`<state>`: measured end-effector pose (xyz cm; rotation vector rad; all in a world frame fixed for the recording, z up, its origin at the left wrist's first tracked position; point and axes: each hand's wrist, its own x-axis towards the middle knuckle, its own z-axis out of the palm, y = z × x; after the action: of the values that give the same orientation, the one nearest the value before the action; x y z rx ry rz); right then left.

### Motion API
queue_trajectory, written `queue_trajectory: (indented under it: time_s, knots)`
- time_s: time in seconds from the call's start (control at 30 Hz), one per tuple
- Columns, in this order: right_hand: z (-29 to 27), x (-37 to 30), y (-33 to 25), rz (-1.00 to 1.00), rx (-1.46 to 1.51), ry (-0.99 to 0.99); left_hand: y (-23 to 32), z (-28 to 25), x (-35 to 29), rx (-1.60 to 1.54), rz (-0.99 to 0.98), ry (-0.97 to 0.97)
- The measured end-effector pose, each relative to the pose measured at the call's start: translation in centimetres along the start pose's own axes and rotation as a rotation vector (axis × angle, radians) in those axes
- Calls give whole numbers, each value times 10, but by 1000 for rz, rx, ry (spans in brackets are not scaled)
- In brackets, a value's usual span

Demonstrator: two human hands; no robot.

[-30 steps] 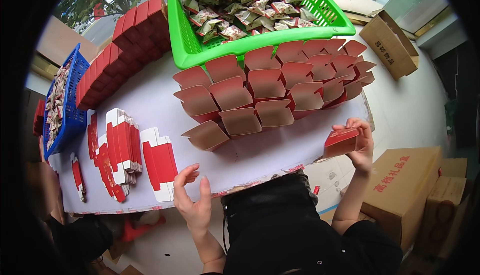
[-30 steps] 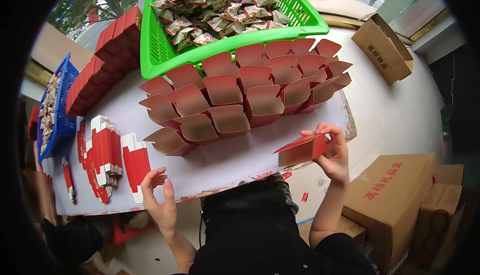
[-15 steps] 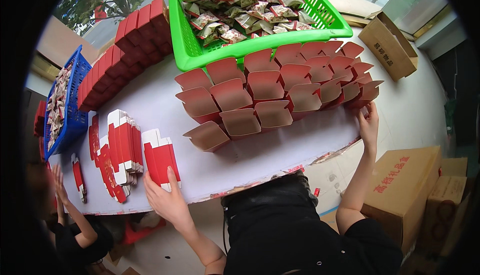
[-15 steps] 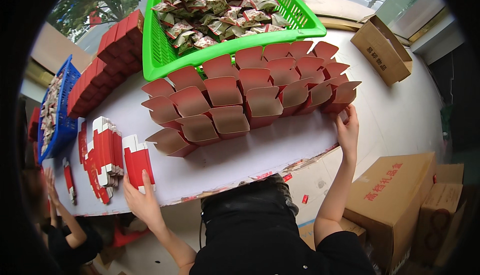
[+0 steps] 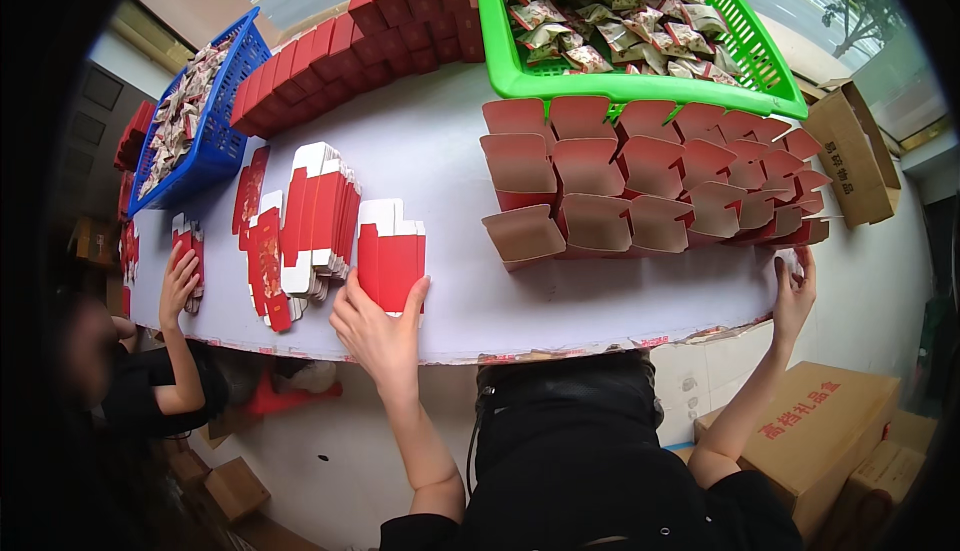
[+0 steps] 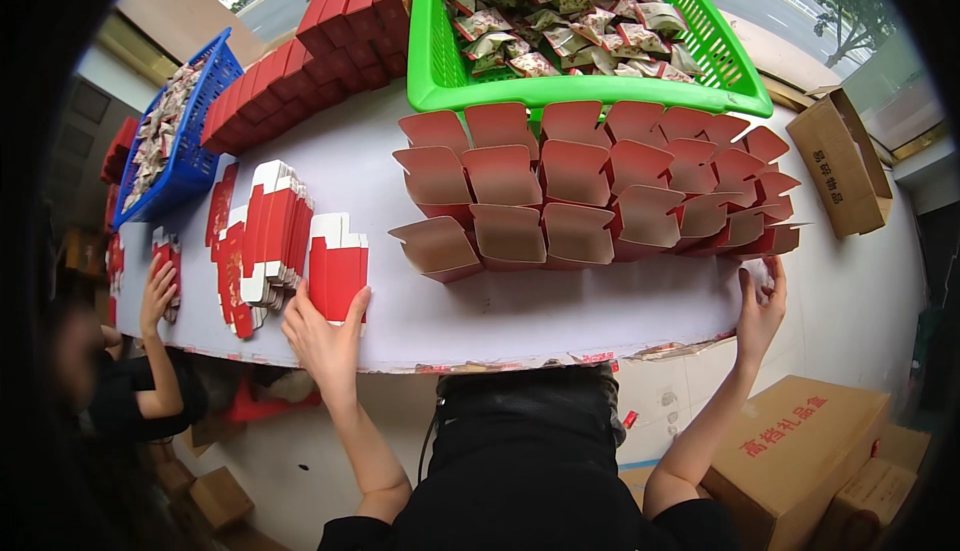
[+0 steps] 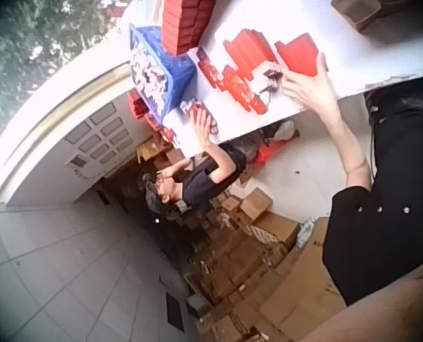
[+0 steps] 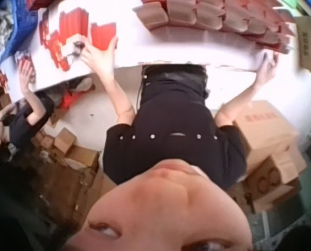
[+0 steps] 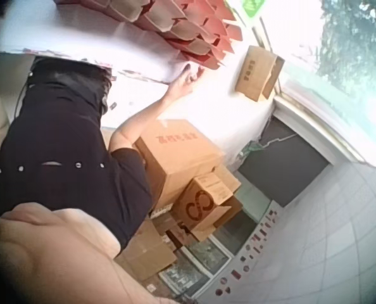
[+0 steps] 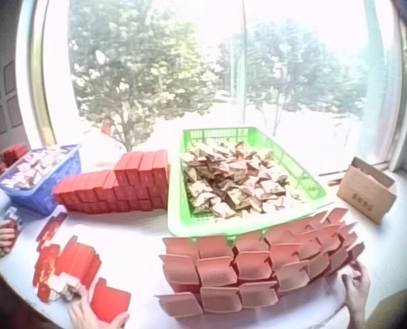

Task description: The person folds flat red cardboard pieces into small open-top boxes and places them on a table. They then pick up a wrapped item from a green basket and place it inside one of the boxes.

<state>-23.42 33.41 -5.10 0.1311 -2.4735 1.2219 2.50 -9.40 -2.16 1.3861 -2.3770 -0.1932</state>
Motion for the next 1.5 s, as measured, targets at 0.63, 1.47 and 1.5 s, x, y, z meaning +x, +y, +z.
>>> queue_trajectory:
  time_s: [0.63,1.47,1.5]
  knots:
    - [62,-105,-139,-436,670,-354,19,-22,-17,-837,81,70]
    - [80,-128,-187,-680,740,-950,64,-19,-61,-892,894,-177]
    - [81,-128,-186,-661,803,-909,65,-20,-61,-884,909,-183]
